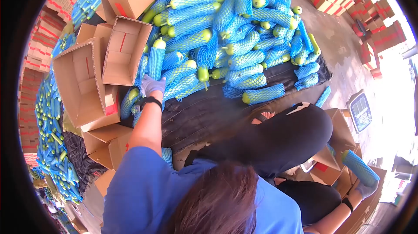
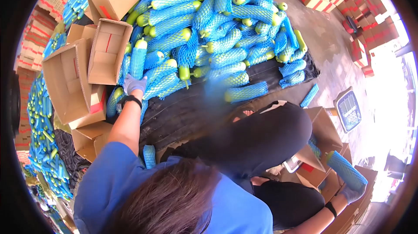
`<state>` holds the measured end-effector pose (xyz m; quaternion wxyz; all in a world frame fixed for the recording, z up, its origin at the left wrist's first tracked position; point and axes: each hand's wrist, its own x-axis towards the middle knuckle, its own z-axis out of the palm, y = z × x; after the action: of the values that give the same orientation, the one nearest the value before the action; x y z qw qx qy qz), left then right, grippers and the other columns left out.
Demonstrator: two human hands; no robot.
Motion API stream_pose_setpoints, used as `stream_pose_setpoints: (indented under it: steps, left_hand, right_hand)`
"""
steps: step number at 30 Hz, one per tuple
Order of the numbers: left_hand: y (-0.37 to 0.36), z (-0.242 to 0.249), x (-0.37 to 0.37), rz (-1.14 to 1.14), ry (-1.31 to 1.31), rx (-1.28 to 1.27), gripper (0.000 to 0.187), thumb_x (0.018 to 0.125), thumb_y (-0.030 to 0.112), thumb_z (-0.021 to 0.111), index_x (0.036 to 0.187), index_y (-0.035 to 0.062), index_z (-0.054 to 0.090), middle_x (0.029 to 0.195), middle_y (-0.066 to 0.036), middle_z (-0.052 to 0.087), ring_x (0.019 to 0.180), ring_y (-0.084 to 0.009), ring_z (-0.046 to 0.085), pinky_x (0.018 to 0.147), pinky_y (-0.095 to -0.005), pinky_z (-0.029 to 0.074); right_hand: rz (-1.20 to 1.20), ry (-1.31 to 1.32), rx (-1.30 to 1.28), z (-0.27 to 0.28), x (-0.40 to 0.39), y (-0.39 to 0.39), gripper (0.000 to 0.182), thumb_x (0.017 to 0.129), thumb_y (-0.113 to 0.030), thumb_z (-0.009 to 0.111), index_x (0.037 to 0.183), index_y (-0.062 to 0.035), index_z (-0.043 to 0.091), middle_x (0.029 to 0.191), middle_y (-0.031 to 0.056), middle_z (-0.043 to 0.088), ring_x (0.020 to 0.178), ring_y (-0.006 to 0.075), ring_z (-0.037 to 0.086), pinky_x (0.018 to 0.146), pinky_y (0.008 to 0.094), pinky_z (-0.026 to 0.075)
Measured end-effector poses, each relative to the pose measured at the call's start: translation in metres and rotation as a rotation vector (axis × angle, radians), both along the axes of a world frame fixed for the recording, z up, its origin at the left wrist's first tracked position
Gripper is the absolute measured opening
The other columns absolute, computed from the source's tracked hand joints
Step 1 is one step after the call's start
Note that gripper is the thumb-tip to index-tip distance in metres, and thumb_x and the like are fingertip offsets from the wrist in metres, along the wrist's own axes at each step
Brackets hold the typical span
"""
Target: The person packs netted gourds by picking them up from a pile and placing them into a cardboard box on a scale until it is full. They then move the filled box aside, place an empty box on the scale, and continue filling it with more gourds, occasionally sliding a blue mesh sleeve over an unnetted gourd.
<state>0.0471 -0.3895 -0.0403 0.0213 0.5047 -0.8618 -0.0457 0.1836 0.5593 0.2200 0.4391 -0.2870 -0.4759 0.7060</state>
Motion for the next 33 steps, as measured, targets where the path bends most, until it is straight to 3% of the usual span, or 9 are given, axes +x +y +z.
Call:
stream_pose_setpoints:
  steps: [7, 11, 14, 17, 21, 24, 27, 32, 33]
  left_hand:
    - [-0.038, 0.016, -0.022, -0.041, -0.078, 0.225, 0.077, 0.068, 0.049, 0.082, 0.123, -0.0002, 0.06, 0.124, -0.02, 0.064, 0.117, -0.0291, 0.063, 0.095, -0.044, 0.052]
    - [-0.044, 0.027, 0.005, 0.092, 0.538, 1.451, 0.055, 0.073, 0.034, 0.079, 0.116, 0.0033, 0.063, 0.1, -0.014, 0.069, 0.086, -0.0295, 0.067, 0.08, -0.0459, 0.054]
    - [0.001, 0.079, 0.007, -0.269, 0.618, 1.8, 0.064, 0.075, 0.036, 0.077, 0.126, 0.0037, 0.055, 0.111, -0.01, 0.063, 0.096, -0.0257, 0.064, 0.083, -0.0402, 0.054]
    - [0.059, 0.136, -0.028, -0.656, 0.588, 1.553, 0.076, 0.076, 0.033, 0.077, 0.139, 0.0023, 0.047, 0.125, -0.007, 0.058, 0.111, -0.0194, 0.057, 0.098, -0.0336, 0.048]
    - [0.194, 0.244, -0.093, -1.256, 0.313, 1.113, 0.062, 0.073, 0.022, 0.08, 0.126, 0.0016, 0.054, 0.107, -0.006, 0.065, 0.095, -0.0166, 0.063, 0.083, -0.0334, 0.053]
    - [0.32, 0.305, -0.117, -1.709, 0.13, 0.523, 0.067, 0.066, 0.025, 0.081, 0.124, 0.0009, 0.056, 0.104, -0.014, 0.07, 0.094, -0.026, 0.068, 0.086, -0.0368, 0.053]
    - [0.459, 0.343, -0.102, -2.005, -0.068, 0.26, 0.061, 0.066, 0.033, 0.077, 0.117, 0.0033, 0.06, 0.101, -0.021, 0.069, 0.096, -0.0363, 0.066, 0.086, -0.0407, 0.052]
    - [0.643, 0.29, -0.094, -2.266, -0.531, 0.083, 0.055, 0.071, 0.041, 0.077, 0.108, 0.0015, 0.068, 0.103, -0.02, 0.071, 0.096, -0.0314, 0.069, 0.083, -0.0398, 0.053]
    - [0.673, 0.262, -0.096, -2.232, -0.622, -0.025, 0.062, 0.07, 0.046, 0.077, 0.112, 0.0007, 0.069, 0.105, -0.019, 0.071, 0.097, -0.0316, 0.069, 0.085, -0.0392, 0.054]
  right_hand:
    - [-0.06, 0.0, -0.022, 0.004, 0.019, -0.013, 0.035, 0.087, -0.024, 0.062, 0.107, 0.0052, 0.063, 0.112, 0.019, 0.065, 0.108, 0.0335, 0.061, 0.098, 0.0505, 0.047]
    - [-0.122, 0.015, -0.047, 0.0, 0.044, 0.011, 0.036, 0.089, -0.025, 0.06, 0.109, 0.0037, 0.064, 0.113, 0.0182, 0.065, 0.108, 0.0336, 0.062, 0.098, 0.0501, 0.047]
    - [-0.028, 0.013, -0.072, 0.0, 0.064, 0.02, 0.038, 0.09, -0.029, 0.057, 0.11, 0.0025, 0.065, 0.115, 0.0187, 0.065, 0.109, 0.0343, 0.062, 0.099, 0.0512, 0.046]
    - [0.105, -0.045, 0.027, -0.01, 0.079, 0.027, 0.042, 0.091, -0.032, 0.052, 0.113, 0.0016, 0.064, 0.118, 0.0202, 0.064, 0.111, 0.0358, 0.061, 0.101, 0.0531, 0.045]
    - [0.02, 0.221, -0.086, -0.001, 0.082, -0.015, 0.033, 0.083, -0.031, 0.063, 0.105, -0.0064, 0.067, 0.107, 0.0109, 0.068, 0.103, 0.0288, 0.063, 0.096, 0.0498, 0.049]
    - [0.035, 0.333, -0.073, 0.015, 0.08, -0.047, 0.029, 0.078, -0.027, 0.069, 0.1, -0.0084, 0.069, 0.098, 0.0084, 0.071, 0.092, 0.0275, 0.068, 0.089, 0.0467, 0.054]
    - [0.019, 0.372, -0.056, 0.015, 0.094, -0.043, 0.031, 0.079, -0.024, 0.068, 0.102, -0.0036, 0.067, 0.098, 0.0181, 0.07, 0.094, 0.0356, 0.067, 0.09, 0.0502, 0.054]
    - [-0.037, 0.384, 0.02, 0.019, 0.119, -0.048, 0.037, 0.079, -0.024, 0.066, 0.108, -0.001, 0.064, 0.1, 0.0236, 0.068, 0.095, 0.0403, 0.066, 0.091, 0.0528, 0.053]
    - [-0.036, 0.41, 0.006, 0.02, 0.124, -0.049, 0.032, 0.079, -0.021, 0.066, 0.105, -0.0031, 0.065, 0.099, 0.0178, 0.069, 0.094, 0.035, 0.067, 0.089, 0.05, 0.054]
